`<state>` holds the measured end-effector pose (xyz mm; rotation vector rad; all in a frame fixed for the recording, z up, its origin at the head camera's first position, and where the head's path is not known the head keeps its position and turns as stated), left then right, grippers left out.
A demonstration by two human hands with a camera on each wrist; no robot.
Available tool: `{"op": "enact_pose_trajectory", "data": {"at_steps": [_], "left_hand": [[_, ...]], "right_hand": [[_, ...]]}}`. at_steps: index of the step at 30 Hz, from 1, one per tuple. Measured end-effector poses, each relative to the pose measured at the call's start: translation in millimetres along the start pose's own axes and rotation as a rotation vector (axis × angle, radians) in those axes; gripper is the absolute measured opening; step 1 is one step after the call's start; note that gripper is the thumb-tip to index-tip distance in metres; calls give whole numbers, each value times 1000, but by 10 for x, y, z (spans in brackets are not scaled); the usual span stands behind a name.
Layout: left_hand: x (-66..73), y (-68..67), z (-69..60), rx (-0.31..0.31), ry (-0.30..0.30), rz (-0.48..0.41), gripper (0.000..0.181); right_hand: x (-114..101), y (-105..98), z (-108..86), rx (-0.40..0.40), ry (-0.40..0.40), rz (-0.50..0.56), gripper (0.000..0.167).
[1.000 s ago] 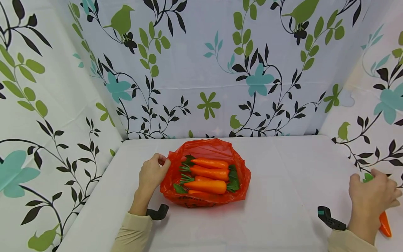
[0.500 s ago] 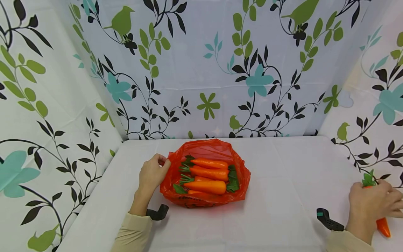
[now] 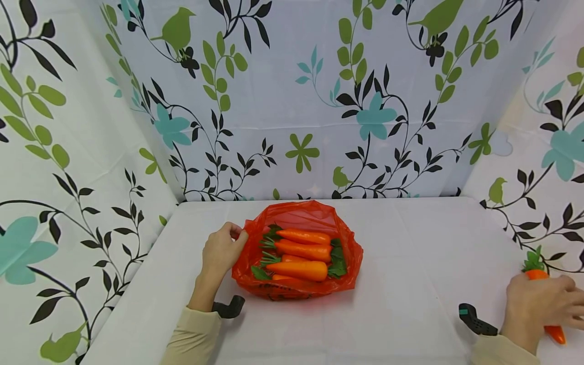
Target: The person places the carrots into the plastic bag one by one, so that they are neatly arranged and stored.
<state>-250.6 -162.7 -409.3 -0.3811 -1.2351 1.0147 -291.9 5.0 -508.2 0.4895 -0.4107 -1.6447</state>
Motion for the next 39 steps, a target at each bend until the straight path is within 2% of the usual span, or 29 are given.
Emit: {"op": "enact_pose_trajectory", "data": {"at_steps": [2, 8, 11, 13, 18, 20, 23, 25, 28, 32, 33, 36, 39], "left_hand": [[2, 2, 2, -1, 3, 0, 26], [-2, 10, 4, -6, 0, -1, 26], [-8, 18, 3, -9, 0, 2, 26], [-12, 23, 0, -11, 0, 4, 26], [-15, 26, -3, -12, -7, 6, 26], [-12, 23, -4, -13, -9, 7, 26], [-9, 18, -5, -11, -9, 4, 26], [-4, 15, -7, -10, -7, 0, 26], [-6, 14, -4, -5, 0, 0, 26], [-7, 11, 4, 6, 3, 3, 26], [-7, 10, 4, 6, 3, 4, 26], [-12, 11, 10, 9, 4, 5, 26], [-15, 10, 13, 7, 5, 4, 26]], "right_hand": [[-14, 35, -15, 77, 19, 20, 89], [-83, 113, -77, 230, 85, 14, 87], [-97, 126, -90, 246, 99, 11, 86], [-86, 115, -74, 205, 83, 12, 86], [-2, 5, 18, -48, -2, -34, 90], [29, -52, 42, -125, -33, -50, 92], [44, -122, 41, -157, -71, -61, 93], [36, -127, 35, -146, -84, -61, 92], [-10, -36, -3, -4, -49, -48, 90], [-89, 137, -79, 271, 82, 20, 86], [-104, 158, -93, 312, 110, 30, 85], [-124, 187, -105, 385, 157, 41, 86], [-122, 177, -92, 388, 164, 27, 86]]}}
Point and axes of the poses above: each hand's wrist, its own z-axis towards the middle knuckle, its own y-axis out of the palm, x = y × z, the point moved 2 cm from there along z, towards the middle knuckle, and after that the axes turned 8 degrees about x, right-handed, at the moved point
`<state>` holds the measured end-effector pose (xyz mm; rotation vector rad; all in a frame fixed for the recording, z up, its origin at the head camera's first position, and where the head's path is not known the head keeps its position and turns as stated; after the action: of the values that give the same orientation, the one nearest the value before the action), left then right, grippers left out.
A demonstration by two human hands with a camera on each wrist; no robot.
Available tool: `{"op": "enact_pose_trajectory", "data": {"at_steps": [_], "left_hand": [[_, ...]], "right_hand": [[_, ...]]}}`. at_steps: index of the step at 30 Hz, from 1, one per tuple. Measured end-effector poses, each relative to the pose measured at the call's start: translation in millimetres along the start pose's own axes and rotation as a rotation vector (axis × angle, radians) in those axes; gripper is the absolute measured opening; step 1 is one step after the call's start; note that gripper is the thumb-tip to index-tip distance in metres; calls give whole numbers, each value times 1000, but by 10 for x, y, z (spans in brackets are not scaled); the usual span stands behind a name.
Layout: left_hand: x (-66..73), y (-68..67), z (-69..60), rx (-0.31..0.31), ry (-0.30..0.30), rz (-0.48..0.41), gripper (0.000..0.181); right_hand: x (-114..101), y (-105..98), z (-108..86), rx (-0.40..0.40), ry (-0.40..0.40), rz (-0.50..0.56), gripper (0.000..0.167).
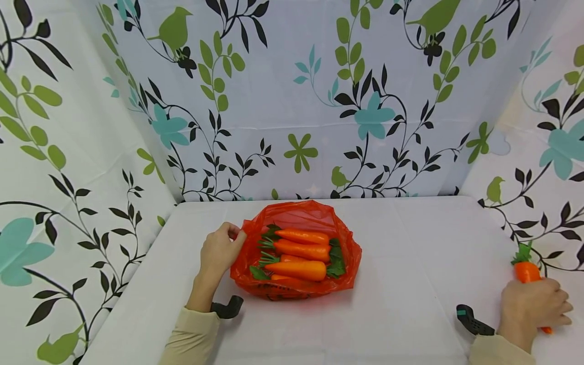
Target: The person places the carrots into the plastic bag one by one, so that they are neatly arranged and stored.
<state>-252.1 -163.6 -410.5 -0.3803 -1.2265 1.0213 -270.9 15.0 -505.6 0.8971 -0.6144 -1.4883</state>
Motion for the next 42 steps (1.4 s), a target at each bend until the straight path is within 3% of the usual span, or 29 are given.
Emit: {"op": "enact_pose_trajectory", "data": {"at_steps": [14, 28, 42], "left_hand": [[9, -6, 8, -12, -4, 0, 28], [17, 3, 3, -16, -6, -3, 28], [16, 11, 8, -17, -7, 5, 29]], "right_hand": [[56, -23, 52, -70, -13, -16, 85], [-4, 8, 3, -44, -17, -40, 86], [25, -42, 39, -127, -106, -46, 89]]}}
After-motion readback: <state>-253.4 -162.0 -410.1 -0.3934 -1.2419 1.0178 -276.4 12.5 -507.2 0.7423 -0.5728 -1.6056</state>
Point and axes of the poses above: each hand's wrist, its own z-axis towards the middle knuckle, its own y-axis out of the palm, x = y × z, the point moved 2 cm from there along z, towards the middle knuckle, and after that the axes turned 8 degrees about x, right-handed, at the moved point
